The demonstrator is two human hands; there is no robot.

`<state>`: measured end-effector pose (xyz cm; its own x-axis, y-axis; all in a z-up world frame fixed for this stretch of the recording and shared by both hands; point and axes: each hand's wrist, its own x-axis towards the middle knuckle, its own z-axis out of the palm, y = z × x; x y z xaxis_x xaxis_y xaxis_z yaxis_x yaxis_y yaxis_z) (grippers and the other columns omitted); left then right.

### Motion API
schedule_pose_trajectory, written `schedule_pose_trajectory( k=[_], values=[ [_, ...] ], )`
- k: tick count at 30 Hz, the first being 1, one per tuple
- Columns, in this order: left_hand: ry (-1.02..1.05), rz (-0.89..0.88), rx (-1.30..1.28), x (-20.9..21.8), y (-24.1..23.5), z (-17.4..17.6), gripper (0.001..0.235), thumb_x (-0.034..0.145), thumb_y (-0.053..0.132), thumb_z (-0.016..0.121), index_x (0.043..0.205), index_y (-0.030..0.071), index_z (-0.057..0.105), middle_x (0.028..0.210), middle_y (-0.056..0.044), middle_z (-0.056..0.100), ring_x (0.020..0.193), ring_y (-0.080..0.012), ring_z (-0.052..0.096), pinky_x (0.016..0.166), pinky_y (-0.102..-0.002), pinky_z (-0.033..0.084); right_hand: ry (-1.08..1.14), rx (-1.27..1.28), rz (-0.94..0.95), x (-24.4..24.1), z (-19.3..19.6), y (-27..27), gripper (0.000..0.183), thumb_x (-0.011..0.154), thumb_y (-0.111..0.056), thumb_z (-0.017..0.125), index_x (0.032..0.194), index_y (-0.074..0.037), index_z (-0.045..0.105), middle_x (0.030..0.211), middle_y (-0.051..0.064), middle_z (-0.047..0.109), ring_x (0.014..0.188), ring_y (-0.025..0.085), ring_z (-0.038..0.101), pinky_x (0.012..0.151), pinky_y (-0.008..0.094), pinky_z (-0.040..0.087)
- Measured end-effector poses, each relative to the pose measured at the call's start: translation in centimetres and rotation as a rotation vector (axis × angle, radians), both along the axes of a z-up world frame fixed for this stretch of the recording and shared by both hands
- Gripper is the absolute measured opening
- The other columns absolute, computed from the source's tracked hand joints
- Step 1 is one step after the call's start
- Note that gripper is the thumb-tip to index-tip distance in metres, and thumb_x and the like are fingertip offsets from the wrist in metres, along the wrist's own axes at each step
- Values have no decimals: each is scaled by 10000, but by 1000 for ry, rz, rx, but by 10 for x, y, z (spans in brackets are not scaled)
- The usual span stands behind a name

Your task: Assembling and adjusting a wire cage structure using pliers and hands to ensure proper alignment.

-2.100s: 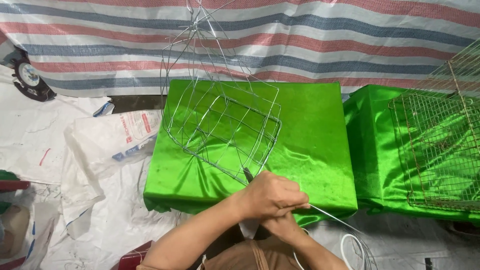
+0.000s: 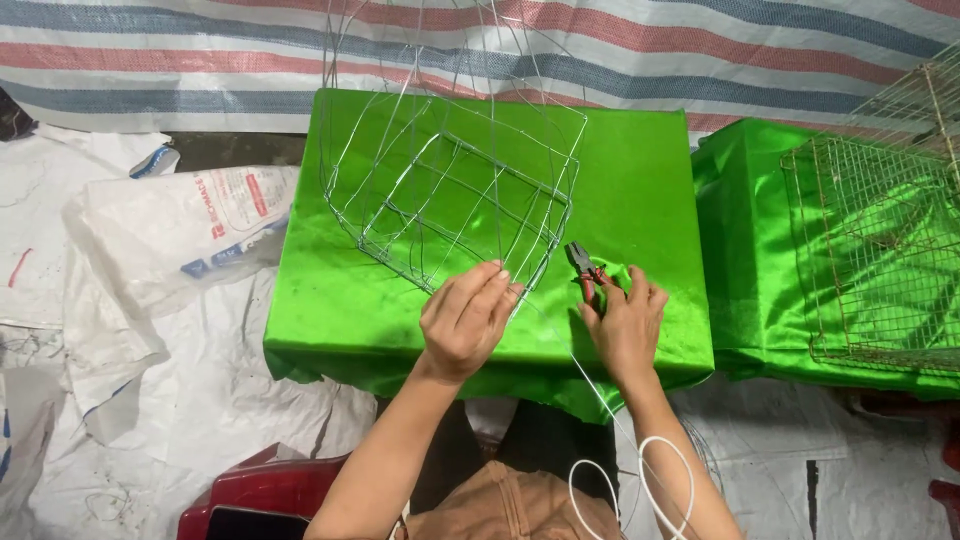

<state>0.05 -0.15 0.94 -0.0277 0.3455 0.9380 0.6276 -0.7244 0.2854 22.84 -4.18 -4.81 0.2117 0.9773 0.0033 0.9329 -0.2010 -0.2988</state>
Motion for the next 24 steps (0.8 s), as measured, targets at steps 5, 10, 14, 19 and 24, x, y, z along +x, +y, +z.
schedule_pose_trajectory(
  k=[5, 10, 14, 19, 24],
  values=[
    [4, -18, 47, 3, 1, -9, 221, 782, 53, 865, 975, 33, 761, 931, -132, 752, 793, -227, 741, 637, -314, 653, 358, 783, 818, -97, 93, -74, 165, 937, -277, 682, 920, -159, 795, 1039, 122, 771, 849, 339, 739, 748, 383, 631],
    [-2, -40, 120, 2, 1, 9, 157, 778, 11, 864, 911, 8, 779, 911, -155, 770, 742, -246, 752, 619, -337, 658, -224, 915, 559, -99, 151, -18, 157, 973, -214, 645, 1082, -155, 742, 1141, 89, 737, 827, 256, 665, 730, 375, 544],
    [-58, -71, 188, -3, 3, 23, 162, 764, -28, 858, 903, -11, 777, 861, -165, 759, 703, -252, 739, 611, -345, 651, -401, 760, 544, -88, 147, 8, 106, 956, -187, 638, 952, -264, 710, 686, -43, 586, 582, 181, 568, 534, 308, 463],
    [-119, -75, 199, -5, 7, 6, 241, 728, 18, 901, 916, -26, 756, 854, -177, 758, 707, -254, 751, 605, -352, 661, -327, 696, 576, -86, 147, 10, 166, 952, -175, 643, 994, -318, 717, 614, -58, 565, 553, 161, 566, 527, 295, 477],
    [-156, -109, 145, -4, 7, -16, 239, 808, 108, 869, 940, -46, 743, 886, -186, 758, 736, -271, 762, 602, -351, 659, -178, 619, 619, -87, 155, 11, 190, 946, -171, 652, 1039, -314, 736, 586, -55, 585, 534, 154, 588, 521, 280, 503]
  ],
)
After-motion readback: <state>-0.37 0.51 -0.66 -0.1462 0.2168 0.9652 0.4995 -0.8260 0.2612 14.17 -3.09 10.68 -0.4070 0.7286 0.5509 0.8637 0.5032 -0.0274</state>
